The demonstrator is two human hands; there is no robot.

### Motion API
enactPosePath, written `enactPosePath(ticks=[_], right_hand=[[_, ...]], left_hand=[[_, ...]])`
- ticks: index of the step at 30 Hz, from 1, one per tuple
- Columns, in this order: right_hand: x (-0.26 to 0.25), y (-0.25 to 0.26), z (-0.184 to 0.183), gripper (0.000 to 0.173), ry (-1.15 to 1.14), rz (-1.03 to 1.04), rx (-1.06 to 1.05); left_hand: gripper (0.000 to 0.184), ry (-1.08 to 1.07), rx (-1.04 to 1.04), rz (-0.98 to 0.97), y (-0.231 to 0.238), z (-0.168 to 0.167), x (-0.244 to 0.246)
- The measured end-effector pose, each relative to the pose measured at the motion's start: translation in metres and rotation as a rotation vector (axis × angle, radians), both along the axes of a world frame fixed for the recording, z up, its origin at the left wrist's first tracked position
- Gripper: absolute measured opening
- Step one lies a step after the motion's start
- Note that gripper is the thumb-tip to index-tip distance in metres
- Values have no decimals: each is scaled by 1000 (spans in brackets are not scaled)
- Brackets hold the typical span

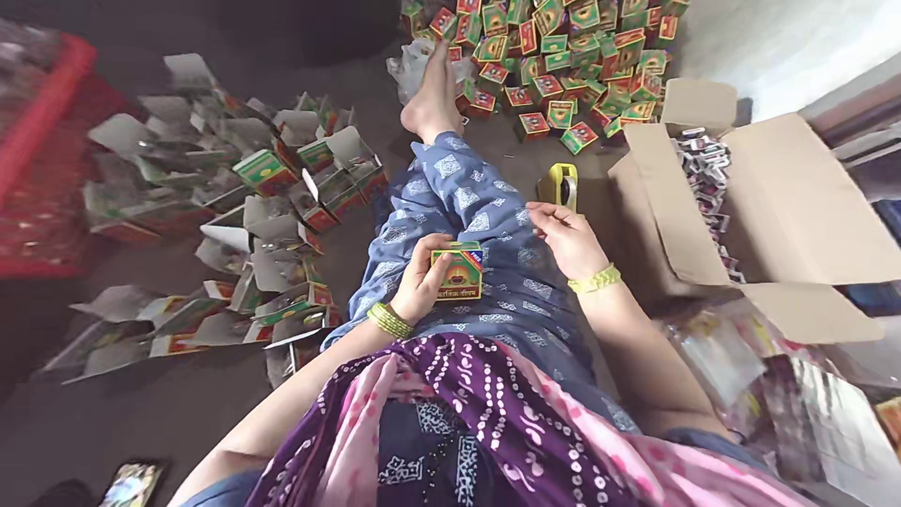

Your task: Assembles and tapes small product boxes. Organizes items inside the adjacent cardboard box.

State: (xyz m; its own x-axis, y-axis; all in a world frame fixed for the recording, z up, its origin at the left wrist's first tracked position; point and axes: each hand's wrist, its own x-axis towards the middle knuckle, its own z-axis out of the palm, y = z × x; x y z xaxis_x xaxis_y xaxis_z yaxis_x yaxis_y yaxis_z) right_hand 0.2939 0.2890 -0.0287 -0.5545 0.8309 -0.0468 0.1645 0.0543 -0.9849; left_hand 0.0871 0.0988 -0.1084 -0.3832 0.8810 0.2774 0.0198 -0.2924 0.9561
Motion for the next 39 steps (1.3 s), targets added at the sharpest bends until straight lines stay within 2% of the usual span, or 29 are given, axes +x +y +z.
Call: enactPosePath(ticks=[3,6,9,12,16,17,20,21,22,24,27,29,31,33,35,37,39], right_hand=[[-31,-51,16,15,168,183,-92],[-53,-78,16,16,153,276,-186],[-65,-88,10,18,75,262,-254],[-70,-87,-1,17,63,199,-268],[-71,-85,-9,15,-6,144,-222],[-71,-84,-9,19,-29,121,-210],[-75,-77,-7,63,-110,65,-164],[-75,-74,-7,66,-116,60,-141],[-75,-72,-6,61,-102,85,-102],[-72,-67,-1,41,-80,263,-29],[-70,-62,9,47,-301,538,54],[-74,-56,13,51,-447,621,28],[-82,-42,21,47,-557,671,-59],[-98,-16,44,43,-619,612,-130],[-118,24,82,41,-546,385,-59],[-140,71,131,40,-185,76,-7],[-152,118,177,46,210,-113,48]], left_hand=[[23,51,20,16,0,-2,1],[35,103,49,32,-3,-5,-1],[52,65,51,10,-5,-7,-4],[42,10,51,-16,-5,-1,-1],[49,69,74,-16,-6,1,0],[53,103,85,-7,-6,1,0],[65,228,102,9,-9,1,-2],[68,241,105,9,-11,1,-2],[70,232,112,13,-12,1,-1],[68,120,133,28,-11,2,-3],[50,-195,74,88,-8,4,-7],[54,-337,-35,128,-7,4,-10],[56,-420,-137,164,-5,3,-12],[52,-481,-214,185,-3,9,-11],[47,-516,-233,171,-3,13,-10],[42,-483,-232,162,-4,13,-10],[41,-447,-226,157,-4,13,-10]])
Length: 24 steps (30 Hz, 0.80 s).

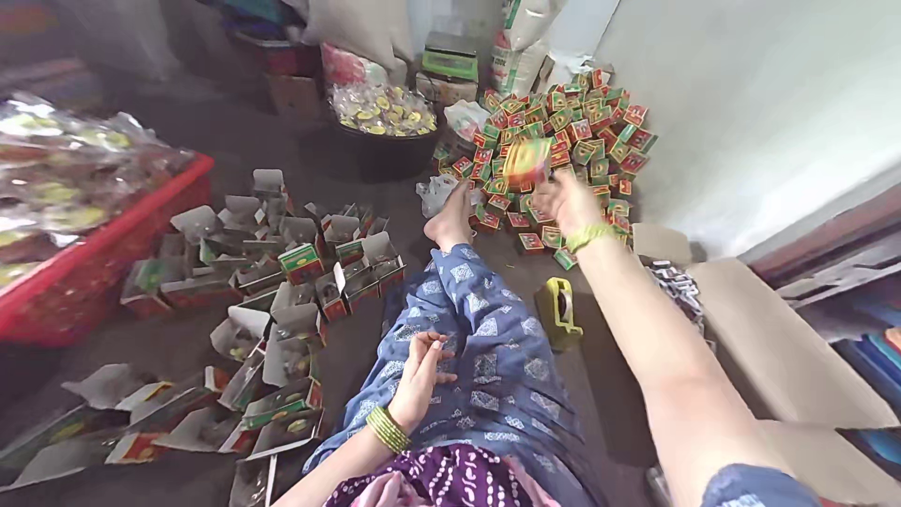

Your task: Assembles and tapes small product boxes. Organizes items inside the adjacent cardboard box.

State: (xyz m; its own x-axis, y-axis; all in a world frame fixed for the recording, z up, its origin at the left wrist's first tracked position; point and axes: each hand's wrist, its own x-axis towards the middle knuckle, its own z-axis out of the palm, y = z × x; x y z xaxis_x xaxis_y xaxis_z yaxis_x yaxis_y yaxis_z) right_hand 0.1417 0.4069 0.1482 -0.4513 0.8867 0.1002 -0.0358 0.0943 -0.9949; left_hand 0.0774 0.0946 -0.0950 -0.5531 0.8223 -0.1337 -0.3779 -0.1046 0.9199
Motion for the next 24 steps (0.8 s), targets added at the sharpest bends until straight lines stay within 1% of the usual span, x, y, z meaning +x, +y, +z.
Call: enactPosePath(ticks=[1,2,3,4,6,10,12,14,17,20,24], right_hand=[[-1,14,20,49,118,-73,14],[-1,20,34,52,187,-107,-4],[-1,20,40,53,199,-117,-11],[-1,16,37,52,159,-110,-1],[2,-3,10,46,-18,-28,47],[23,-53,-69,41,-465,243,63],[45,-70,-107,40,-619,344,67],[71,-77,-133,39,-707,393,44],[111,-74,-148,37,-693,327,-17],[152,-57,-144,37,-650,163,-46],[210,-22,-136,35,-587,-86,-11]], left_hand=[[41,13,2,0,0,0,0],[41,27,2,-1,0,1,0],[41,36,2,-4,0,1,-1],[41,43,3,-8,0,1,-2],[40,46,10,-15,-1,0,-3],[39,55,6,-27,0,-2,-4],[38,72,-1,-42,0,-3,-4],[37,90,-13,-49,1,-4,-3],[37,112,-33,-52,3,-2,-3],[36,133,-61,-54,5,0,-1],[38,195,-132,-91,13,6,3]])
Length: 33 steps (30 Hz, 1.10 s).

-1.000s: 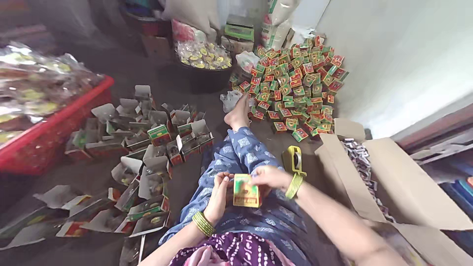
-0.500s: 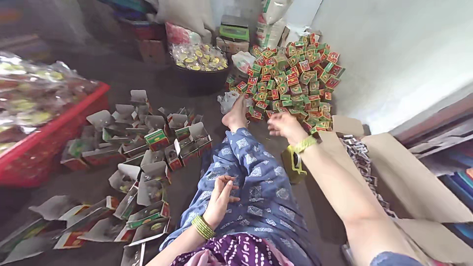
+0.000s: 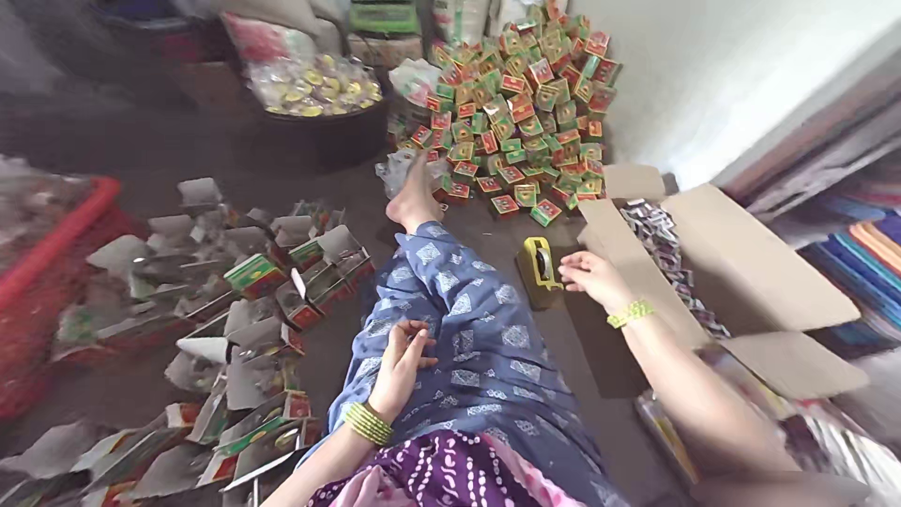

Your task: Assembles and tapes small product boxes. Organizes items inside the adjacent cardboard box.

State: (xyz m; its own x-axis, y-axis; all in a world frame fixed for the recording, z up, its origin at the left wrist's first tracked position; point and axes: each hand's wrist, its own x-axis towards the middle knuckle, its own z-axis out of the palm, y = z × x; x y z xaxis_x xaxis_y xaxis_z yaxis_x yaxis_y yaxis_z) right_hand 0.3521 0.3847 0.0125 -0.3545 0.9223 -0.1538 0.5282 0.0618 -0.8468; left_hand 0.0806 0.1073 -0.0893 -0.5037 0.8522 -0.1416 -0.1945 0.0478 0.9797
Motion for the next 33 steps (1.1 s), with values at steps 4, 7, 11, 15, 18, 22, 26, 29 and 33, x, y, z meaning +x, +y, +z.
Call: enactPosePath(ticks=[4,7,11,15,18,22,26,29,33], right_hand=[[69,39,23,28,-48,-292,251],[137,90,19,31,-190,-520,369],[196,131,13,48,-619,-522,153],[218,165,-26,62,-856,-287,102],[213,185,-42,66,-919,-193,109],[219,194,-56,59,-972,-232,5],[243,216,-162,56,-558,-708,297],[244,217,-126,66,-539,-595,-147],[169,122,35,53,-765,-270,-422]], left_hand=[[41,115,-58,-75,10,3,6],[40,167,-72,-125,19,1,8],[39,198,-115,-125,30,-8,10],[38,211,-156,-127,36,-11,10],[37,204,-193,-134,40,-8,10],[36,228,-221,-135,42,-3,13],[36,224,-235,-125,44,-4,13],[35,240,-257,-115,47,-3,16],[36,251,-251,-124,50,-2,20]])
